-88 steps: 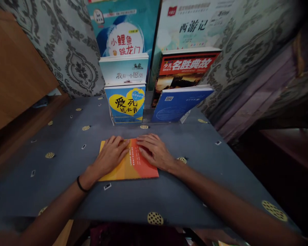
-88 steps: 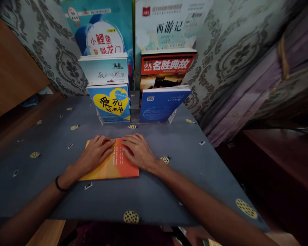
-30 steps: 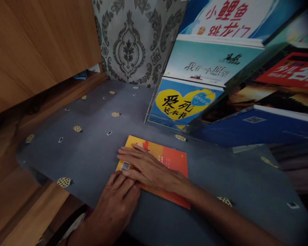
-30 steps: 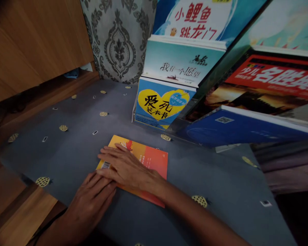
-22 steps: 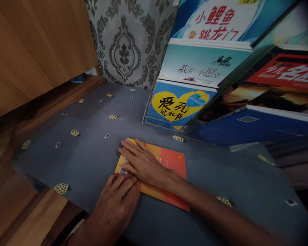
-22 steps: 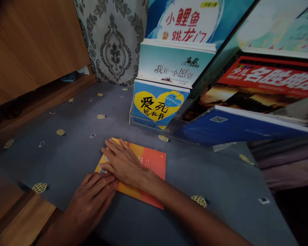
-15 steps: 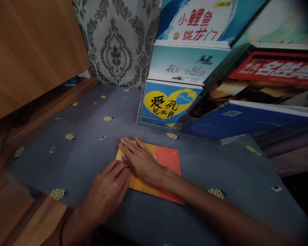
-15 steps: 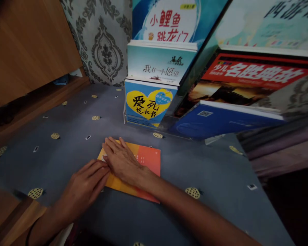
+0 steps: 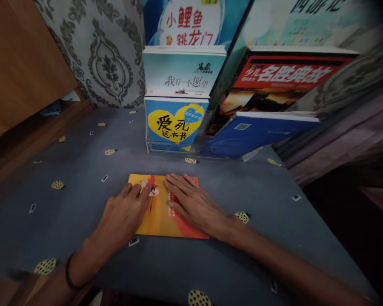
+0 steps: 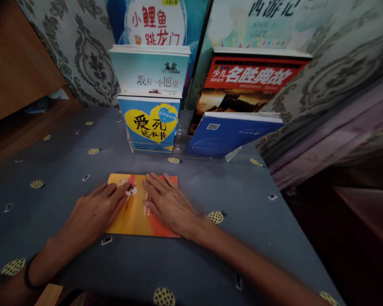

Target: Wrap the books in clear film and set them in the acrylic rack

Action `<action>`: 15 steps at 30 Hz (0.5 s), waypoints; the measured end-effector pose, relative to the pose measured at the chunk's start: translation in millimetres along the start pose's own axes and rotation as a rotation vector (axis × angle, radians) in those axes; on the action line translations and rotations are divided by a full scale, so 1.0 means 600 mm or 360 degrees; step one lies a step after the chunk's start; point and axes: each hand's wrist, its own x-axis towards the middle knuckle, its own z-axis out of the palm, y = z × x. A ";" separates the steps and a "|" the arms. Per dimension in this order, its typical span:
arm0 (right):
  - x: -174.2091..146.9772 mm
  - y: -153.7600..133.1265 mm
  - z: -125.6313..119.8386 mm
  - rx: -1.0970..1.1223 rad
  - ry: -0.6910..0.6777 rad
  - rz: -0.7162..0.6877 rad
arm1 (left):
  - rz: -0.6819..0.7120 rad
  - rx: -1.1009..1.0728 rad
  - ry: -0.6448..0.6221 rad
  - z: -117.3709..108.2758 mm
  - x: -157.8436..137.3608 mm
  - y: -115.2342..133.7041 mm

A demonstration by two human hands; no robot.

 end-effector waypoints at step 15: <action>-0.076 0.057 -0.013 0.0542 0.0633 0.0343 | 0.0831 -0.0357 0.0276 0.030 0.128 0.065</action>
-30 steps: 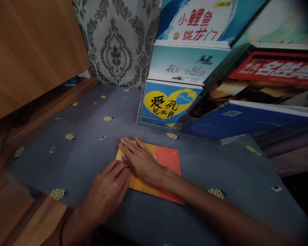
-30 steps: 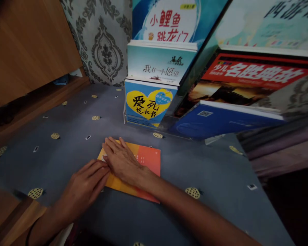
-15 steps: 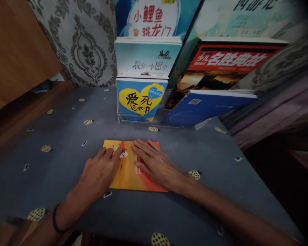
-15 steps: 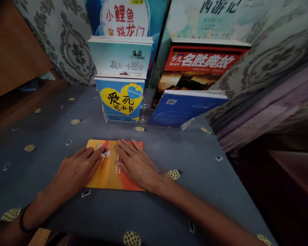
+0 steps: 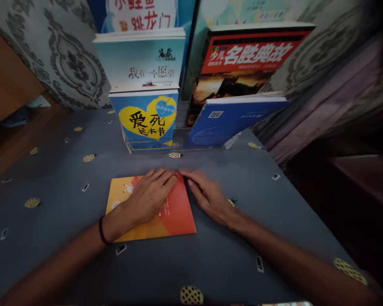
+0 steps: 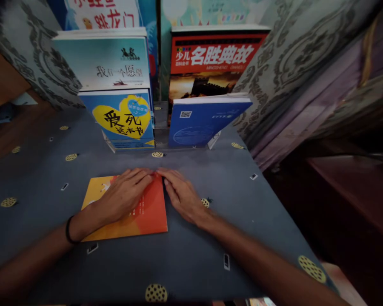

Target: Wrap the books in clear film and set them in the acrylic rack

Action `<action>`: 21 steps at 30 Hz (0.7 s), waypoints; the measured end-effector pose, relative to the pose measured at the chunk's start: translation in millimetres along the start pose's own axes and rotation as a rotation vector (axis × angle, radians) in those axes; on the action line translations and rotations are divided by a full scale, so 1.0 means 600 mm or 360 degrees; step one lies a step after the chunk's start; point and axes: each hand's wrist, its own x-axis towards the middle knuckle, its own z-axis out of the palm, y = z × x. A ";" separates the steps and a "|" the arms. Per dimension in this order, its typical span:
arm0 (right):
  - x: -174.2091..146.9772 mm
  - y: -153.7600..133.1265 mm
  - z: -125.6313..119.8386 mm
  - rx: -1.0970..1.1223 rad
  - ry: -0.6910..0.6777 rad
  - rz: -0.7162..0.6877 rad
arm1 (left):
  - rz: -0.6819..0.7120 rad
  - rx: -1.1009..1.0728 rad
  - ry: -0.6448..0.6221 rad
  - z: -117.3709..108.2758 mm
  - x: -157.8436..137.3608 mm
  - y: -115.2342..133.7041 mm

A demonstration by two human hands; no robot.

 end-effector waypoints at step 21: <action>-0.001 0.013 -0.001 0.0135 0.0072 0.0037 | 0.0268 -0.0128 0.0033 0.014 0.004 -0.007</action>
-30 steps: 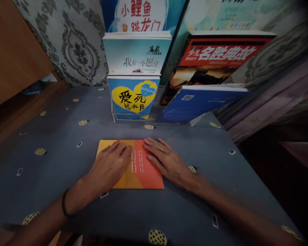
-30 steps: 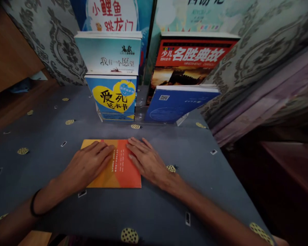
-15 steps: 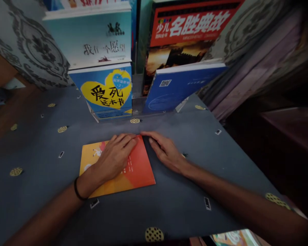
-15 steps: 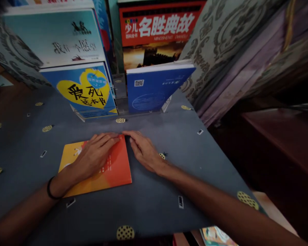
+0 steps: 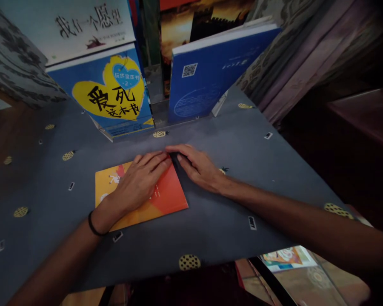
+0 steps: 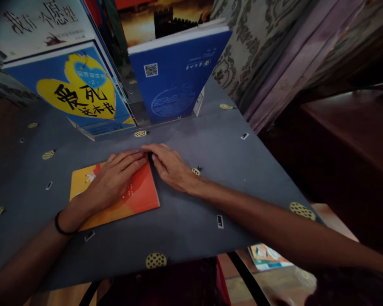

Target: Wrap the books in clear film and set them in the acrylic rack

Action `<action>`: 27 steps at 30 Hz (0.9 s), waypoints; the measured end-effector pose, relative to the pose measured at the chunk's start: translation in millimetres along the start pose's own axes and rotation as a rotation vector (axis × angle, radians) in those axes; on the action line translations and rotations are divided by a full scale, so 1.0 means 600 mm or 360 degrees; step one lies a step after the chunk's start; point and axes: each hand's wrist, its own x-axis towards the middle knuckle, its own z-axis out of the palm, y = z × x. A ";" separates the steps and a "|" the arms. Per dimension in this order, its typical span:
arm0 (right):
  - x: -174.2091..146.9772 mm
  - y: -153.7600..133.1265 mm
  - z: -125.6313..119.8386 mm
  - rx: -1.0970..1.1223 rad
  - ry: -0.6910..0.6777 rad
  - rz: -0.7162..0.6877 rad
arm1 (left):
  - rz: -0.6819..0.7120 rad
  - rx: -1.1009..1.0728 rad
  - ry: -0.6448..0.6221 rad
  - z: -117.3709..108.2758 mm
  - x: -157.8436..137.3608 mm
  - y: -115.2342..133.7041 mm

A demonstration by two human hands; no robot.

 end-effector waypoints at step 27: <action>-0.001 -0.005 -0.002 -0.0050 -0.0095 0.0010 | 0.0441 -0.0201 -0.0237 -0.032 -0.022 0.042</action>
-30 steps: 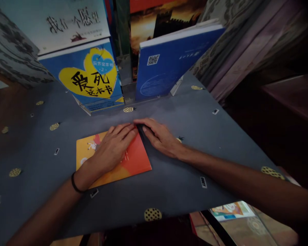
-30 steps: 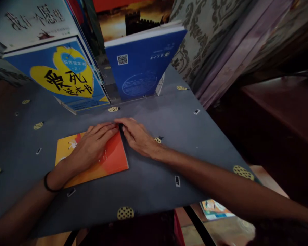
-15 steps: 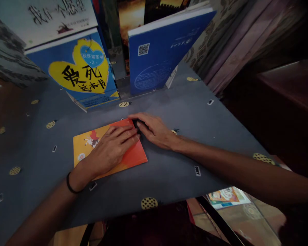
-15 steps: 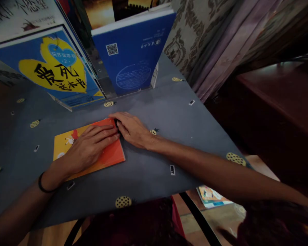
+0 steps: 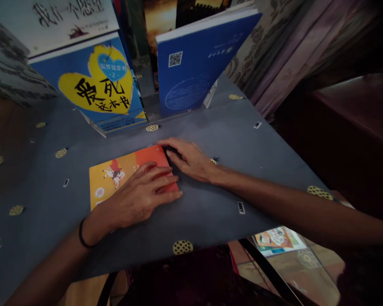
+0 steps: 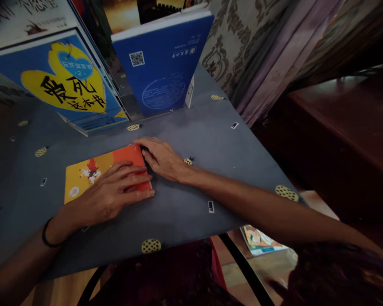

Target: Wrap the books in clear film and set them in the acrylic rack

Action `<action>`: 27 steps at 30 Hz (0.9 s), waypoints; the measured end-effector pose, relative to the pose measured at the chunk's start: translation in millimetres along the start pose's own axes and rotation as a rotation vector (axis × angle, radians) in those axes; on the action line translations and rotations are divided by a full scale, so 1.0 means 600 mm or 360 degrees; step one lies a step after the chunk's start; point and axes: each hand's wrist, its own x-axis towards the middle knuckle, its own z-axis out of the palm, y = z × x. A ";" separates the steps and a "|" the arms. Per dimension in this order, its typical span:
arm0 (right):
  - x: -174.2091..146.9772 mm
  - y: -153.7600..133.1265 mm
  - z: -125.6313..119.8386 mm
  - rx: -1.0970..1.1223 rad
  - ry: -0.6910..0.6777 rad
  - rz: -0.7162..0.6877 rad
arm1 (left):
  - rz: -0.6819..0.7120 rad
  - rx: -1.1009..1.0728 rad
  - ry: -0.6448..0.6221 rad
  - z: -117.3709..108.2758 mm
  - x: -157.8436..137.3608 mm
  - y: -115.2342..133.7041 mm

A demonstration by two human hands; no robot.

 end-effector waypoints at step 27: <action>0.002 0.008 0.008 -0.0129 0.0031 -0.0198 | -0.0865 0.0683 -0.0050 0.024 -0.088 0.085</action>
